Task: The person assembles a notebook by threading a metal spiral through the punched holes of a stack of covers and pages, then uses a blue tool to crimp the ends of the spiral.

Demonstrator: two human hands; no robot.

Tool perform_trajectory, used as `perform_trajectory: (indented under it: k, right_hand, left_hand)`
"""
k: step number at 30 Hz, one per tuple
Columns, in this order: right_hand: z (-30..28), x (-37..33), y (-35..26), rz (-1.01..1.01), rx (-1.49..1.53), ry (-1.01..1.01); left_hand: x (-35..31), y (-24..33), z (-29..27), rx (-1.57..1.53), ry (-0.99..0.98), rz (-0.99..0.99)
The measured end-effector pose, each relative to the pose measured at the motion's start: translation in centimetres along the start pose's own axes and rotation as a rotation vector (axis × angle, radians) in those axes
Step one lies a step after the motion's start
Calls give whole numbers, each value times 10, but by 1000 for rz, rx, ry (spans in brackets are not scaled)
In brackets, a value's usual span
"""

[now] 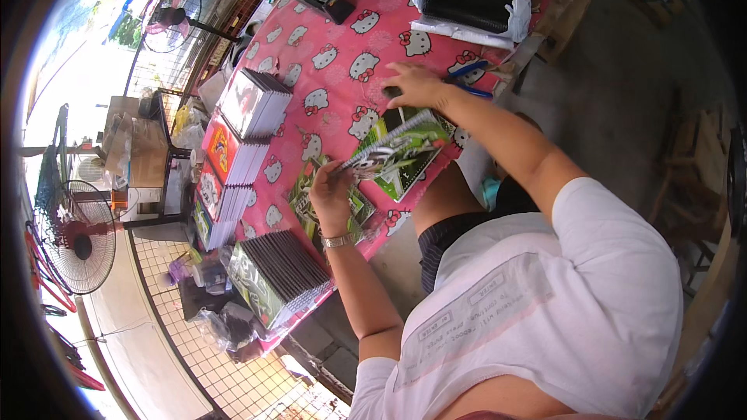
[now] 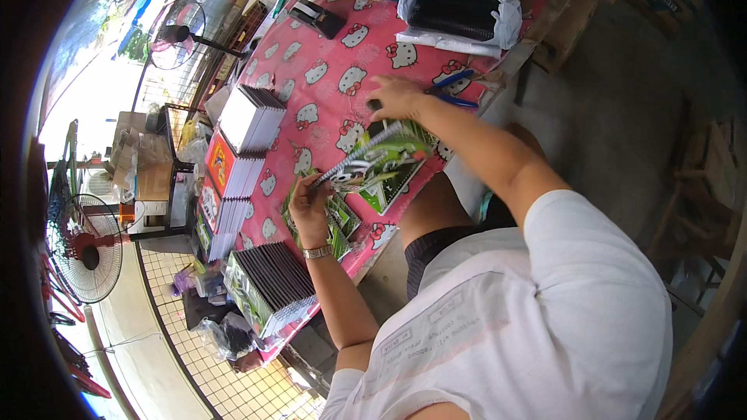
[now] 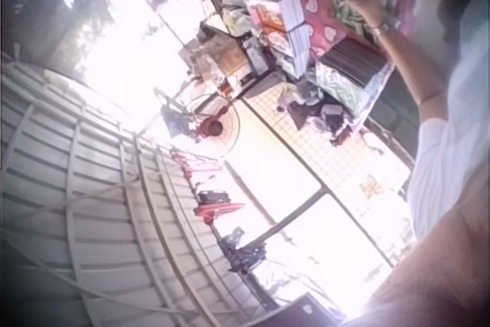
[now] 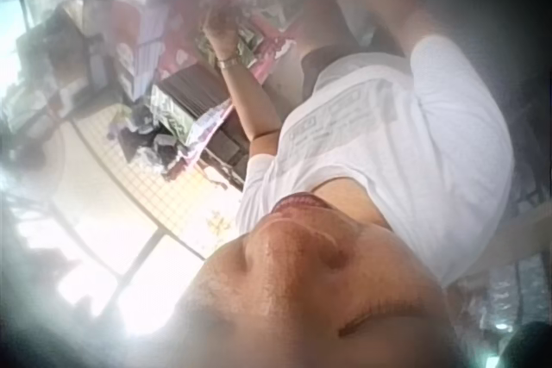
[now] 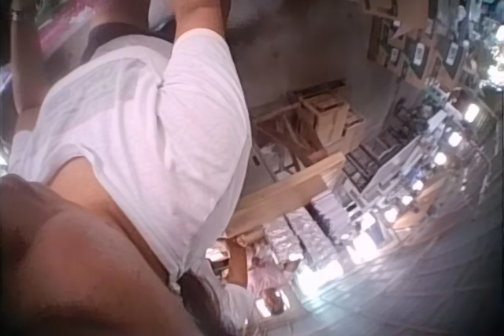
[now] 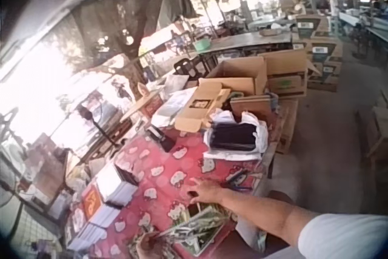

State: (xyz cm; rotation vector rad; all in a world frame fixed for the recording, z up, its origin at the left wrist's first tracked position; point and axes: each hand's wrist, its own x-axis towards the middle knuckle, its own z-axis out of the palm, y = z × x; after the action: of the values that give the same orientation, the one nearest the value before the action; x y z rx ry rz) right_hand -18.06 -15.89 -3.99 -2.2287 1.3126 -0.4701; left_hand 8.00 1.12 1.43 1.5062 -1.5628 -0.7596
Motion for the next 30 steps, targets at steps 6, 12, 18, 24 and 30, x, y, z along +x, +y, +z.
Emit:
perform_trajectory:
  k: [6,12,18,24,30]
  right_hand:
    - [11,-98,59,9,-321,229]
    - [7,-149,59,54,-566,213]
    - [4,-138,-63,-424,367,345]
    - [22,-119,-123,-564,344,322]
    - [21,-119,-126,-531,166,305]
  left_hand:
    - [-22,0,20,-369,307,-82]
    - [-20,-9,47,-305,496,-38]
    - [-26,-5,53,-323,464,-38]
    - [-38,-6,61,-319,514,-3]
    - [-43,5,64,-216,525,-58]
